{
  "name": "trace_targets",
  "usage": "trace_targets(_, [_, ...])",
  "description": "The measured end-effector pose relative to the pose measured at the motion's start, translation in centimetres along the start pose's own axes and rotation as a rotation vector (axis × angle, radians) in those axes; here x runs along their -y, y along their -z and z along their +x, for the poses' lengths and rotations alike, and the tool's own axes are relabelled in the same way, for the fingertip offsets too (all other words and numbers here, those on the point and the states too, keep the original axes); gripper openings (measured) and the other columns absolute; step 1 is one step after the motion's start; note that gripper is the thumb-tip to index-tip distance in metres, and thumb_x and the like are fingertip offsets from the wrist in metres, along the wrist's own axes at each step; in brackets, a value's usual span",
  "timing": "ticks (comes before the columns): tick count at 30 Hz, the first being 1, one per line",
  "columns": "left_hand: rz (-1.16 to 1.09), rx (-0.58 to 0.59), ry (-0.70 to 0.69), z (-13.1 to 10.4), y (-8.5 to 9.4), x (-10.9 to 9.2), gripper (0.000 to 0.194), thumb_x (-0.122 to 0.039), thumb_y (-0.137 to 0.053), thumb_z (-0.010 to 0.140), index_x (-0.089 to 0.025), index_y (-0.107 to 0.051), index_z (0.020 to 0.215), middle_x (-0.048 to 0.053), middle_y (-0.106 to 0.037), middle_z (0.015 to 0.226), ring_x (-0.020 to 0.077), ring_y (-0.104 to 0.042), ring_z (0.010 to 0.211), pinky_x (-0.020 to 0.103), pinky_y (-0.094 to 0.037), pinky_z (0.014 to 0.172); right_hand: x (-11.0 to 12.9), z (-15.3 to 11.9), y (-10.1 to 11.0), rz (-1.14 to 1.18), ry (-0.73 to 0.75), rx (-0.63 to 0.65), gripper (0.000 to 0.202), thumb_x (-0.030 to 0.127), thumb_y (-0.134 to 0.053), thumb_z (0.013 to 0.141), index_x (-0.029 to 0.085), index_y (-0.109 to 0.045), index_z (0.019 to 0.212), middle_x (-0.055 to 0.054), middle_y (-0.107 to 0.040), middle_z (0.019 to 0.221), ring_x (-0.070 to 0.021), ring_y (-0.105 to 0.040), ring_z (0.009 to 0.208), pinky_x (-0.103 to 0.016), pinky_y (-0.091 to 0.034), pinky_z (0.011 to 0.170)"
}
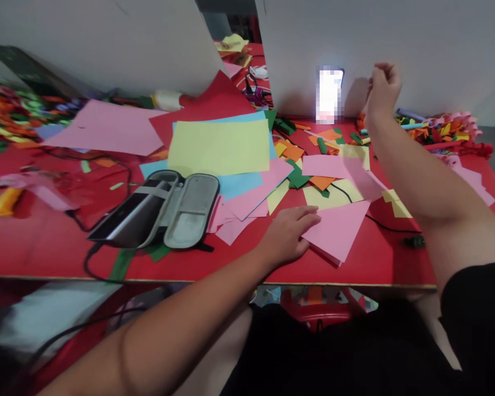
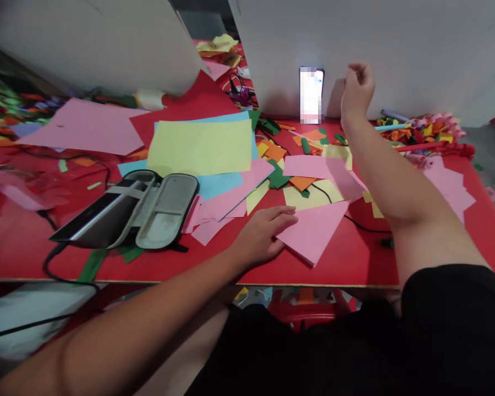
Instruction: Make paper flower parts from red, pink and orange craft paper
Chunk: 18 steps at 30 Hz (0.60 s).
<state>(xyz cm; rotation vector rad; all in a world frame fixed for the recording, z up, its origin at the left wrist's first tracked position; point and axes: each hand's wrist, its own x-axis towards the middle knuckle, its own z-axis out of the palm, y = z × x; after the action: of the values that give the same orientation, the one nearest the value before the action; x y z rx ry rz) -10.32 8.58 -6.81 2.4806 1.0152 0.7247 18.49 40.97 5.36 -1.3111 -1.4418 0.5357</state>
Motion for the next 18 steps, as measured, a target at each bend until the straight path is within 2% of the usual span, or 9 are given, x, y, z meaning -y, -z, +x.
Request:
trace_targets(2, [-0.004, 0.020, -0.004, 0.1, 0.0, -0.1, 0.059, -0.006, -0.067, 0.085, -0.023, -0.074, 0.142, 0.016, -0.076, 0.160, 0.0369, -0.074, 0.148, 0.062, -0.061, 0.117, 1.9, -2.8, 2.4, 0.136, -0.107, -0.146, 0.019, 0.027, -0.049, 0.120, 0.032, -0.049, 0.102, 0.006, -0.034, 0.078, -0.0192, -0.036, 0.074, -0.033, -0.041, 0.068])
trace_targets(3, [-0.007, 0.026, -0.006, 0.1, 0.1, -0.1, 0.059, -0.006, -0.067, 0.085, -0.023, -0.074, 0.142, 0.015, -0.076, 0.159, 0.0369, -0.074, 0.147, 0.062, -0.061, 0.117, 2.7, -4.8, 3.8, 0.191, -0.144, -0.127, 0.017, 0.023, -0.052, 0.116, 0.032, -0.050, 0.101, 0.006, -0.039, 0.077, -0.0189, -0.036, 0.069, -0.032, -0.035, 0.062])
trace_targets(5, [-0.012, 0.032, -0.017, 0.2, 0.1, -0.2, 0.061, -0.005, -0.067, 0.083, -0.023, -0.076, 0.141, 0.015, -0.078, 0.157, 0.0368, -0.075, 0.145, 0.060, -0.062, 0.116, 3.9, -9.7, 6.7, 0.234, -0.193, -0.046, 0.017, 0.016, -0.055, 0.103, 0.032, -0.053, 0.096, 0.006, -0.041, 0.072, -0.0181, -0.034, 0.060, -0.033, -0.026, 0.056])
trace_targets(7, [-0.015, 0.044, -0.020, 0.1, 0.3, -0.2, 0.063, -0.004, -0.066, 0.081, -0.023, -0.078, 0.141, 0.014, -0.078, 0.156, 0.0365, -0.077, 0.143, 0.058, -0.063, 0.113, 4.5, -15.3, 10.0, 0.213, -0.236, 0.076, 0.015, 0.022, -0.068, 0.088, 0.031, -0.057, 0.085, 0.005, -0.047, 0.065, -0.0167, -0.034, 0.053, -0.033, -0.023, 0.053])
trace_targets(10, [-0.058, 0.044, 0.024, 0.1, 0.5, -0.2, 0.062, -0.003, -0.064, 0.081, -0.023, -0.079, 0.139, 0.013, -0.079, 0.156, 0.0338, -0.078, 0.138, 0.056, -0.065, 0.111, 4.9, -23.2, 15.3, 0.104, -0.269, 0.264, 0.016, 0.037, -0.086, 0.073, 0.032, -0.071, 0.076, 0.002, -0.056, 0.060, -0.0188, -0.046, 0.052, -0.035, -0.033, 0.052])
trace_targets(12, [-0.117, 0.012, 0.064, 0.1, 0.6, -0.3, 0.059, -0.003, -0.063, 0.083, -0.023, -0.080, 0.135, 0.010, -0.080, 0.154, 0.0310, -0.079, 0.136, 0.054, -0.067, 0.112, 4.7, -27.3, 18.8, -0.207, -0.152, 0.461, 0.012, 0.049, -0.086, 0.081, 0.040, -0.080, 0.085, -0.002, -0.070, 0.073, -0.0272, -0.065, 0.064, -0.045, -0.054, 0.060])
trace_targets(14, [-0.166, -0.022, 0.080, 0.2, 0.5, -0.4, 0.056, -0.002, -0.062, 0.084, -0.024, -0.080, 0.133, 0.009, -0.081, 0.151, 0.0290, -0.079, 0.135, 0.051, -0.067, 0.111, 3.9, -30.2, 22.1, -0.421, -0.051, 0.499, 0.006, 0.051, -0.082, 0.084, 0.048, -0.081, 0.089, -0.004, -0.080, 0.089, -0.0388, -0.079, 0.084, -0.062, -0.066, 0.079])
trace_targets(16, [-0.183, -0.029, 0.057, 0.4, 0.3, -0.5, 0.056, -0.002, -0.062, 0.084, -0.024, -0.079, 0.132, 0.009, -0.081, 0.150, 0.0285, -0.079, 0.135, 0.050, -0.068, 0.112, 2.4, -32.3, 24.7, -0.512, -0.005, 0.464, 0.026, 0.042, -0.083, 0.077, 0.055, -0.083, 0.100, -0.007, -0.085, 0.115, -0.0503, -0.082, 0.116, -0.076, -0.062, 0.108])
trace_targets(18, [-0.169, -0.005, 0.003, 0.7, 0.1, -0.6, 0.058, -0.001, -0.062, 0.083, -0.024, -0.079, 0.133, 0.009, -0.081, 0.150, 0.0289, -0.079, 0.136, 0.051, -0.067, 0.113, 0.6, -33.7, 26.4, -0.545, 0.006, 0.443, 0.050, 0.034, -0.086, 0.066, 0.061, -0.084, 0.107, -0.012, -0.083, 0.129, -0.0582, -0.076, 0.131, -0.080, -0.057, 0.113])
